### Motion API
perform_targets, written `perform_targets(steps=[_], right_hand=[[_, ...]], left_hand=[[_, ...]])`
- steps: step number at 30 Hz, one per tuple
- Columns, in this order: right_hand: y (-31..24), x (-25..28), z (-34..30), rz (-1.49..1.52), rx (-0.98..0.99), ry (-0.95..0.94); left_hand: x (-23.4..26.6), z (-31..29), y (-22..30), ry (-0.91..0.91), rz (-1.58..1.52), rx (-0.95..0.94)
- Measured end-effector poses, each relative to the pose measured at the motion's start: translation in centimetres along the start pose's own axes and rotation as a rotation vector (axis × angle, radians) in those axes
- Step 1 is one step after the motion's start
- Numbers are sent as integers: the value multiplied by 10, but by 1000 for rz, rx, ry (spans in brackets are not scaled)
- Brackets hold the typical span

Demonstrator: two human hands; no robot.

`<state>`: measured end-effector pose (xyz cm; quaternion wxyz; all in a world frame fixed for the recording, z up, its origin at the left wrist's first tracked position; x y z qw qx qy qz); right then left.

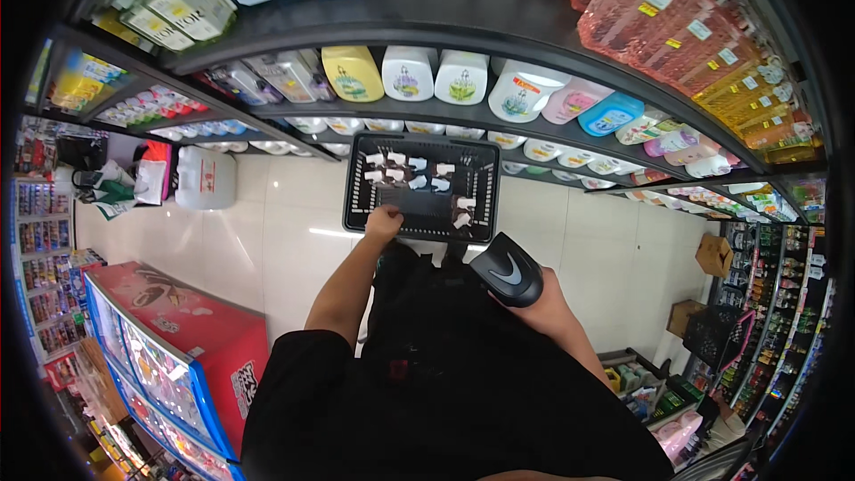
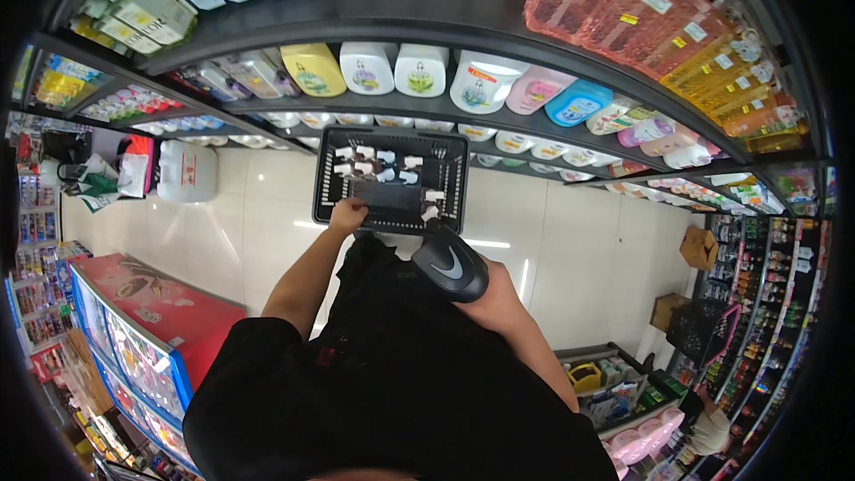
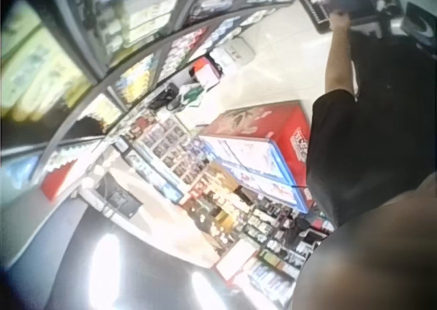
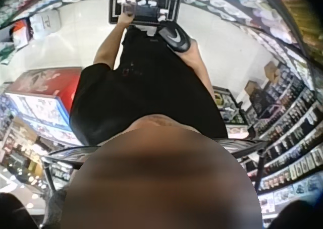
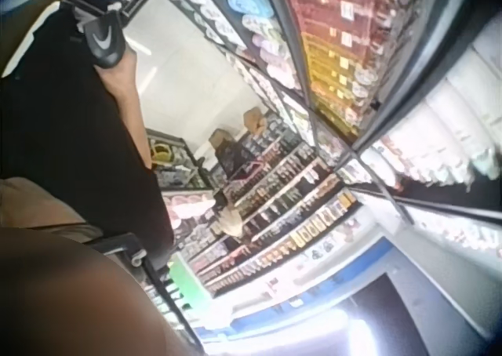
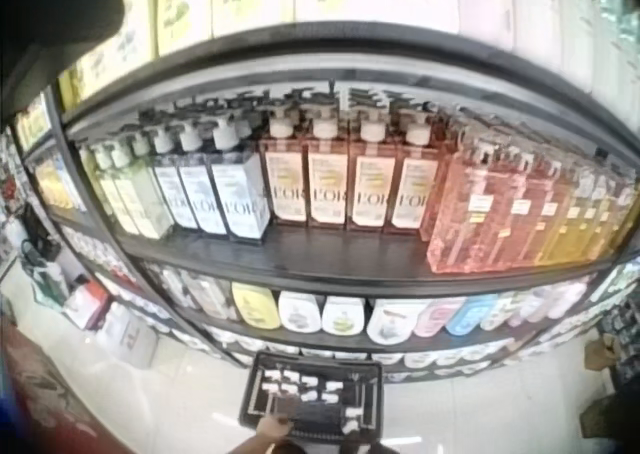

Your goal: Scanning various toiletries and coffee syrups and placing them into a shopping basket.

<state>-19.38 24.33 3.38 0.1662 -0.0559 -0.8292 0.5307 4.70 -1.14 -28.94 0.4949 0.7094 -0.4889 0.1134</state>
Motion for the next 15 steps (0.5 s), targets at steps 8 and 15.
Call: perform_targets(steps=[8, 15], right_hand=[[40, 9, -5, -4, -145, -69], [20, -2, -5, -77, -251, 6]], left_hand=[[-54, 43, 5, -80, 31, 57], [-103, 90, 13, -3, 57, 68]])
Point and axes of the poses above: each hand's wrist, its own z-axis towards the middle knuckle, its own x-axis out of the back of the hand, y = z × x, the point moved 1 cm from there along z, towards the middle knuckle, and after that the axes turned 3 degrees about y, right-handed, at the moved point
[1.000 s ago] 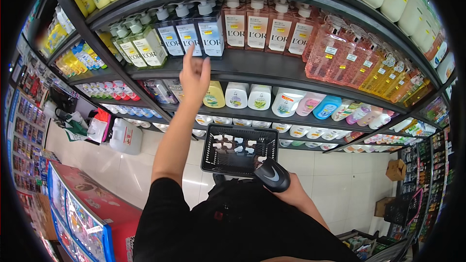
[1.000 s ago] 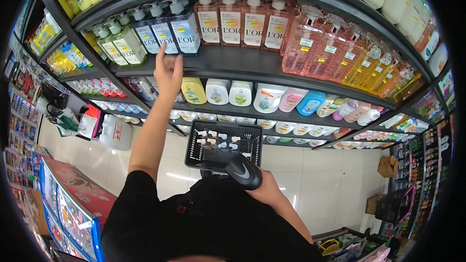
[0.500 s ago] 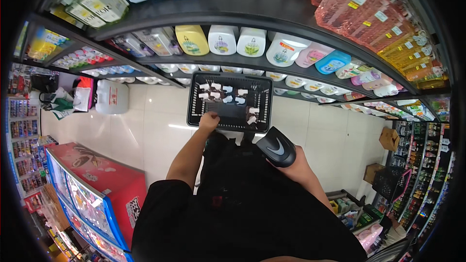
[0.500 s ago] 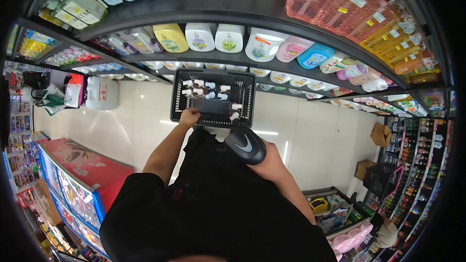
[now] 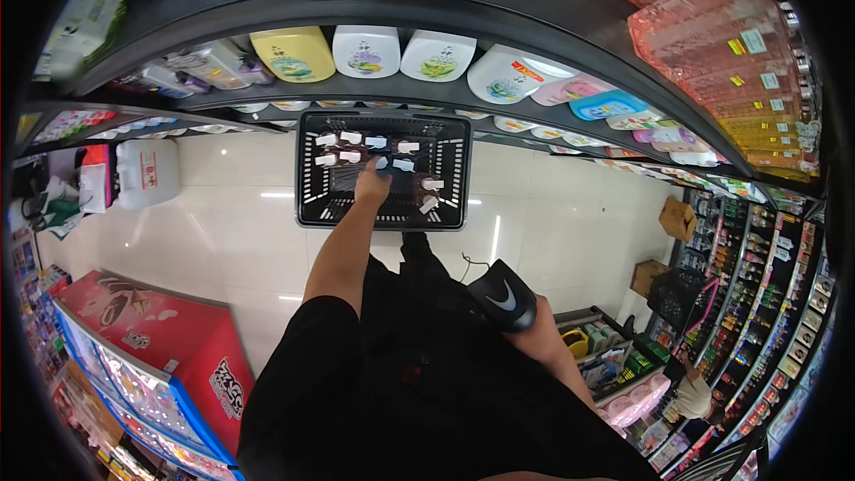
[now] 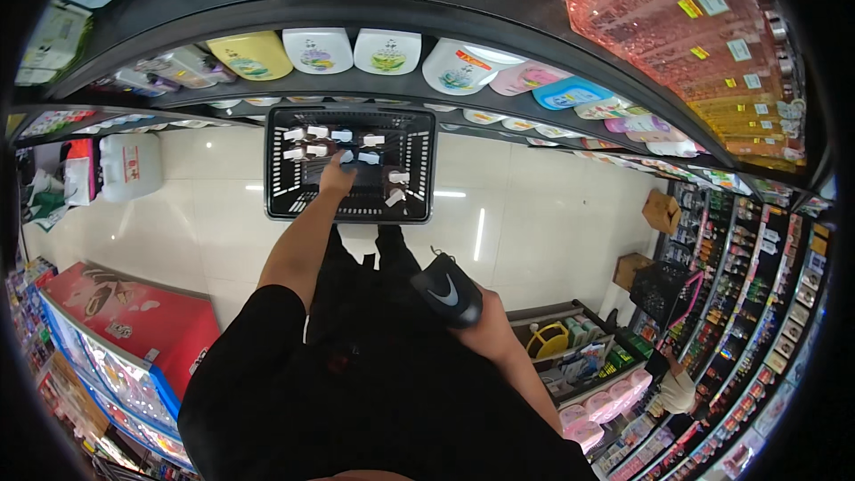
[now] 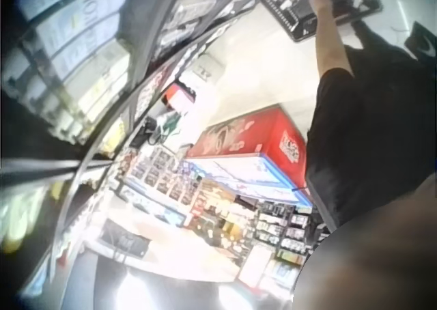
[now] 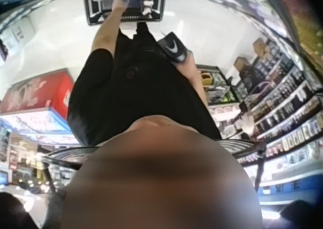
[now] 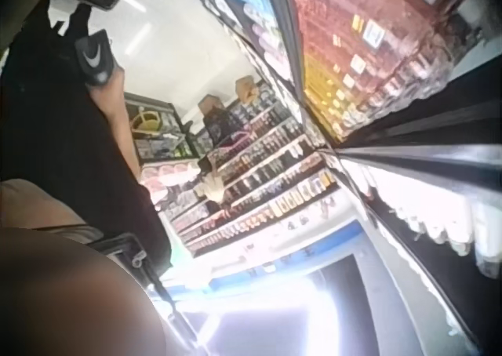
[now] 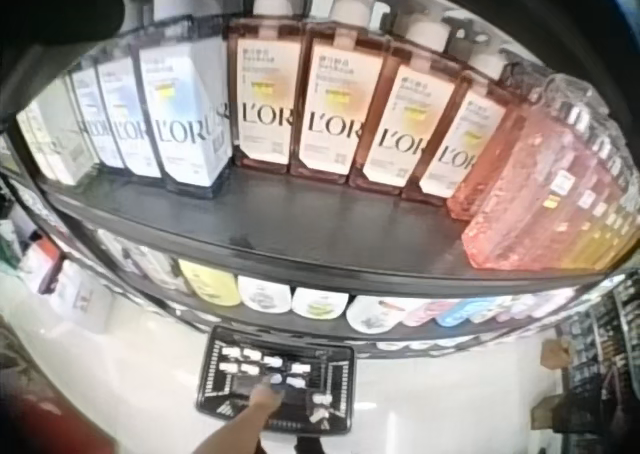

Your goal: Scanning various toiletries and coffee syrups and placing them into a shopping basket.

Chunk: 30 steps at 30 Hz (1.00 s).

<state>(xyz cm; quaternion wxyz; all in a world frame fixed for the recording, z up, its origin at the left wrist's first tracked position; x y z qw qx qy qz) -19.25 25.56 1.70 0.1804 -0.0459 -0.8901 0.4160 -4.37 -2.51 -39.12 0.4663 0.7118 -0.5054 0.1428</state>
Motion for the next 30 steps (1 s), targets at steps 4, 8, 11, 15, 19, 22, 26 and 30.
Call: perform_targets(steps=[4, 8, 11, 15, 19, 22, 26, 30], right_hand=[[0, -13, 7, 58, -35, 72], [-9, -26, 17, 53, 17, 31], [-23, -34, 26, 87, 69, 57], [-38, -48, 36, 71, 194, 34], [-57, -64, 40, 71, 301, 58], [-76, -79, 39, 73, 354, 105], [-101, -94, 33, 100, 502, 140], [-130, -111, 30, 67, 564, 239]], left_hand=[[6, 8, 3, 27, -82, 0], [35, -5, -11, 19, -63, -163], [87, -51, 21, -166, -21, -499], [176, -106, 48, -139, -150, -606], [261, -142, 61, -196, -733, -492], [321, -154, 64, -237, -977, -463], [383, -166, 81, -156, -1638, -741], [407, -162, 92, -109, -1979, -668]])
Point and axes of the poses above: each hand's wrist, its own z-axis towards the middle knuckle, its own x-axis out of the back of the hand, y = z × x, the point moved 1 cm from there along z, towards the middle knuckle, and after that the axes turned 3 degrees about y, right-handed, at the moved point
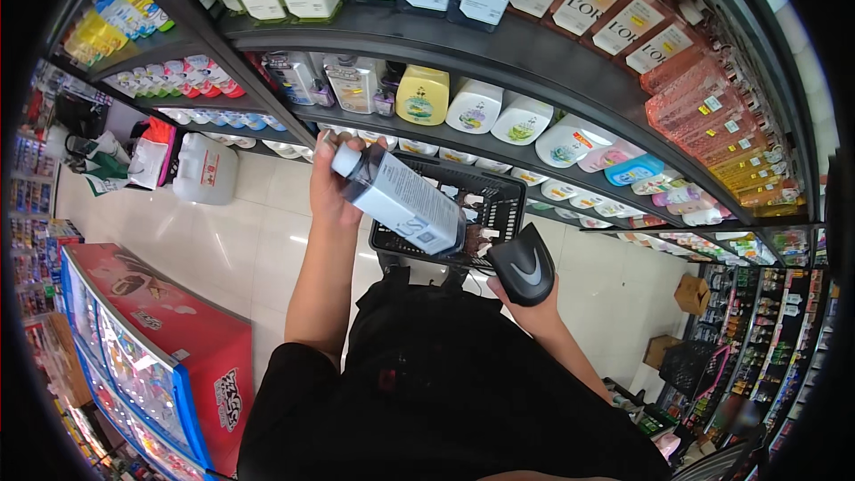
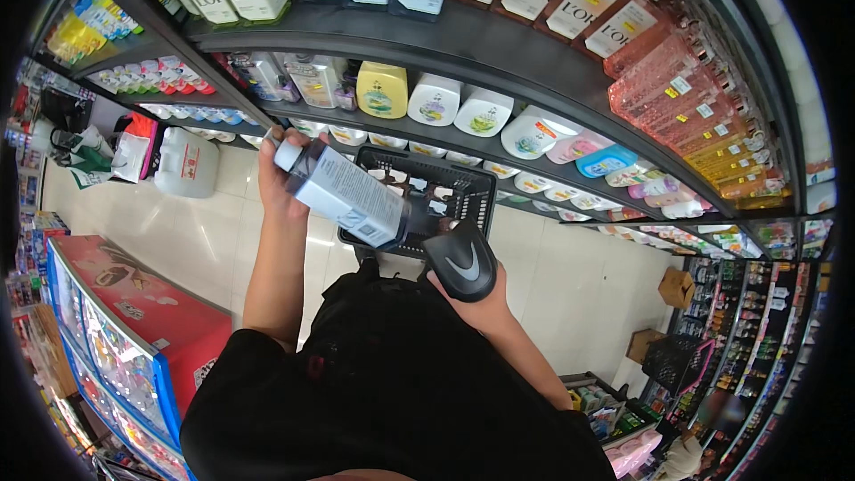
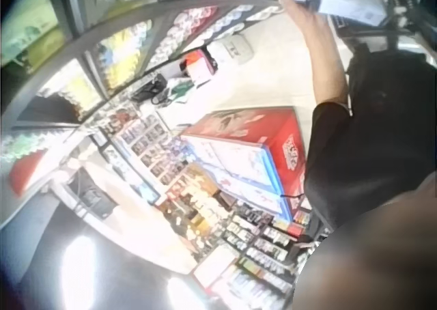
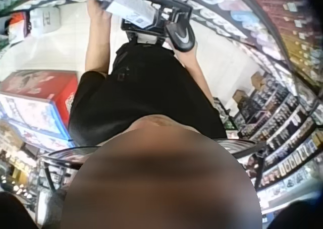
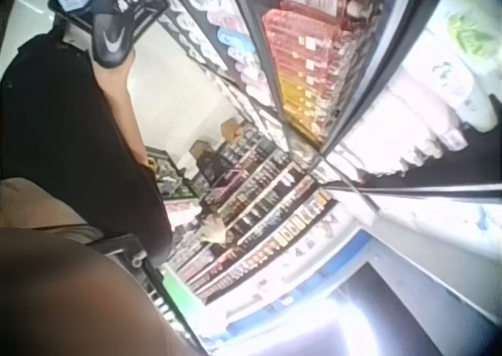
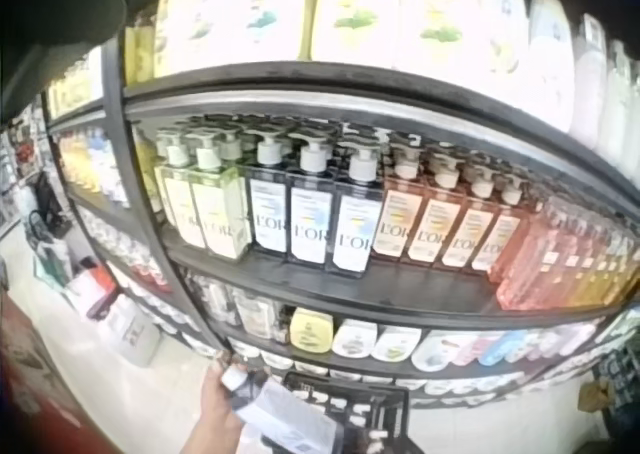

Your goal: Scanning various toiletries and coffee syrups and placing them into a shopping basket.

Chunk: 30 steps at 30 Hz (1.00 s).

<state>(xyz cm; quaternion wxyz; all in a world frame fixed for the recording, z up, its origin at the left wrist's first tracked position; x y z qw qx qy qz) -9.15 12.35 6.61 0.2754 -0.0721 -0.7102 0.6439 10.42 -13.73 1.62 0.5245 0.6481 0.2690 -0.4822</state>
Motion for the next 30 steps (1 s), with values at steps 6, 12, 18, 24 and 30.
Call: perform_targets(steps=[6, 12, 18, 24, 30], right_hand=[[1, -39, 13, 294, -5, -116], [1, -46, 9, 377, -205, -72], [15, -47, 9, 815, -265, -48], [1, -64, 9, 856, -295, -103], [-24, -82, 19, 396, -122, 15]], left_hand=[[-29, -14, -16, 331, -32, 215], [-50, -22, -8, 163, 173, 232], [-51, -13, 7, 4, 77, 271], [-57, 3, 18, -352, -230, 451], [-43, -1, 13, -98, -86, 388]])
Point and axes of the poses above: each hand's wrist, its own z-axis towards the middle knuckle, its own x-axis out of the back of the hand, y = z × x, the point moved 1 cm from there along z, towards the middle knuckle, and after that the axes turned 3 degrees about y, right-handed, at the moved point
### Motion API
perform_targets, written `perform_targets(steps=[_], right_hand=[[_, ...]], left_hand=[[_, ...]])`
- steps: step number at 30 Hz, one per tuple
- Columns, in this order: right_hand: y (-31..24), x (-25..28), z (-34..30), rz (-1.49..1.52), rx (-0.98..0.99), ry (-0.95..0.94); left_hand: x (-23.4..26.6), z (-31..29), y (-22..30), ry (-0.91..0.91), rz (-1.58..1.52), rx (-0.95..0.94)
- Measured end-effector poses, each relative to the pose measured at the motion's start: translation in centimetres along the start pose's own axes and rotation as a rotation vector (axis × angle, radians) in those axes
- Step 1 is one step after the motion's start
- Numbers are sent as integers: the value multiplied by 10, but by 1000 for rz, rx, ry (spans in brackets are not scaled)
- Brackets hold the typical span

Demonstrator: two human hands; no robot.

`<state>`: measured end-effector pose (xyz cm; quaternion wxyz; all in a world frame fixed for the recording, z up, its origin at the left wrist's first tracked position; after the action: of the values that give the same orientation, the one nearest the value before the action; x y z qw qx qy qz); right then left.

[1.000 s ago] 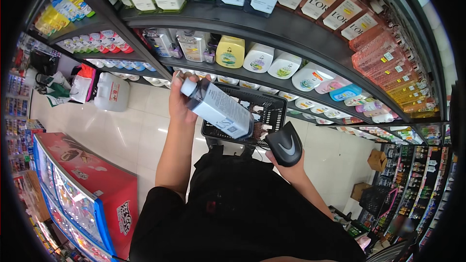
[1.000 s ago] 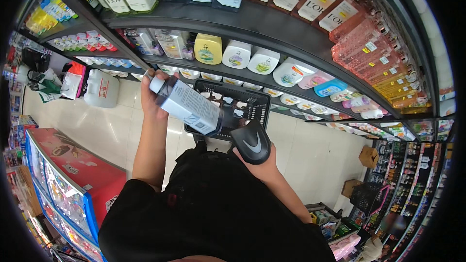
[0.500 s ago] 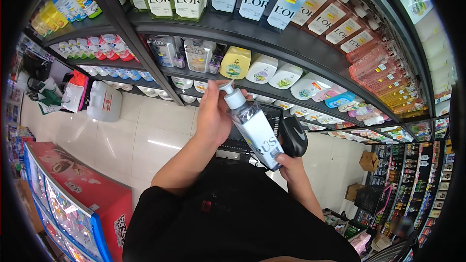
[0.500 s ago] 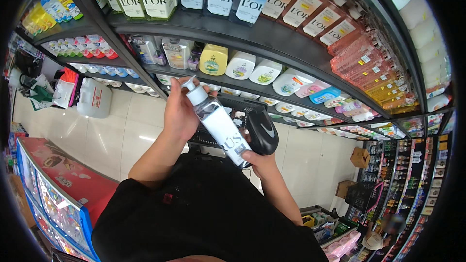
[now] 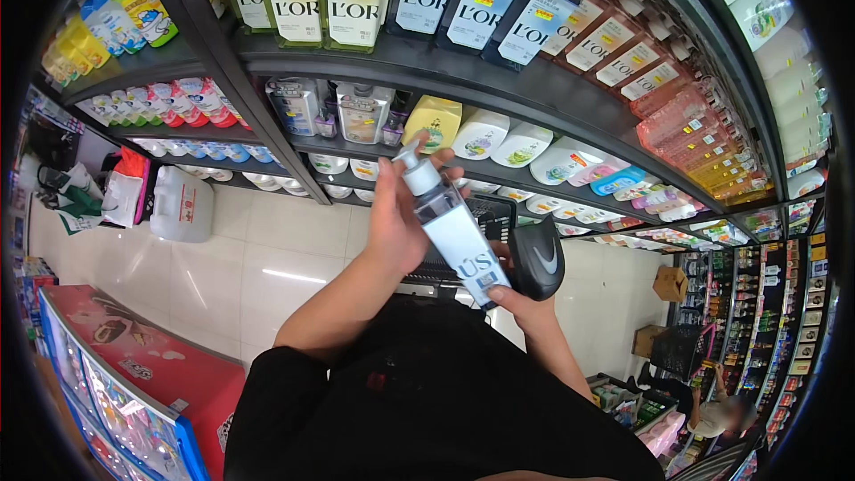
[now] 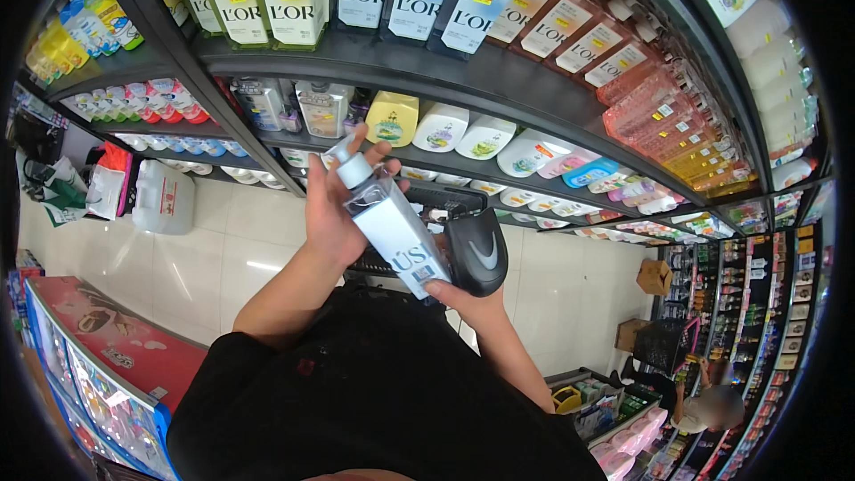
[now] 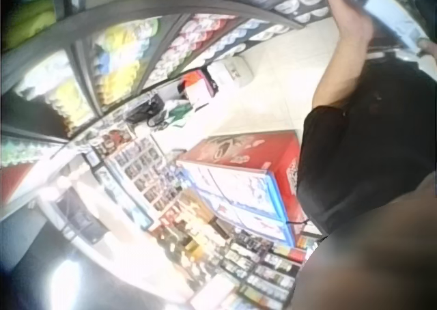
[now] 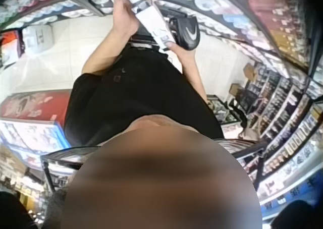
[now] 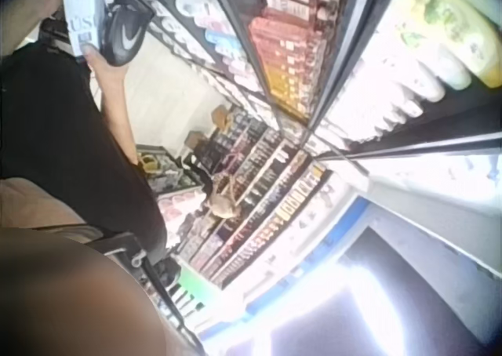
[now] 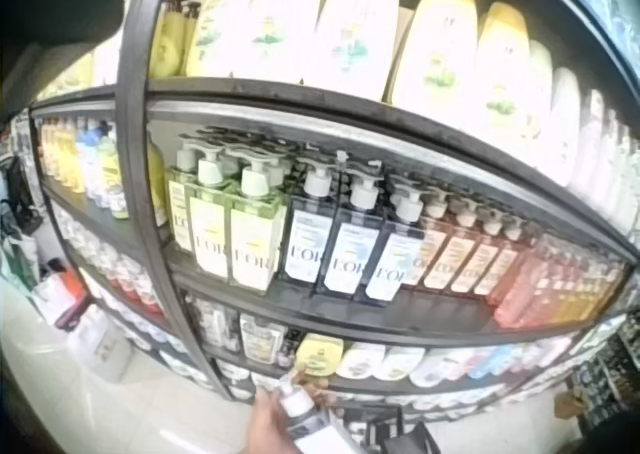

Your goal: Scanning various toiletries and coffee syrups and placing them into a shopping basket.

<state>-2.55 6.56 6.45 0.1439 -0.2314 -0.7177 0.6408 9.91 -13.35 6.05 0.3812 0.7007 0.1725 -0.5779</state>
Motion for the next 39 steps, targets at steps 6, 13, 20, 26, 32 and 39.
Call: perform_targets(steps=[6, 13, 20, 26, 32, 39], right_hand=[[-20, -8, 2, -652, 306, -64], [-15, 3, 1, -217, 98, -121], [-25, -2, -1, -238, 148, -45], [-12, 0, -2, -31, 29, -45], [5, 0, -8, 307, -128, -74], [3, -13, -18, 270, -118, -40]], left_hand=[[14, 14, 37, 61, 383, 143], [2, 4, 52, -256, 412, -23], [-4, 7, 51, -186, 305, 50], [2, 1, 56, -181, 193, 177], [20, 8, 49, -324, -15, 247], [7, -4, 53, -186, 106, 96]])
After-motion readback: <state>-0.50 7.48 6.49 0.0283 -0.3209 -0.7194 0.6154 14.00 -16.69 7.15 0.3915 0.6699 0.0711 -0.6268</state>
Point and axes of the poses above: each hand's wrist, its own z-axis towards the middle knuckle, its own x-axis out of the back of the hand, y = z × x, the point moved 1 cm from there along z, towards the middle knuckle, and after that the axes turned 3 degrees about y, right-handed, at the moved point
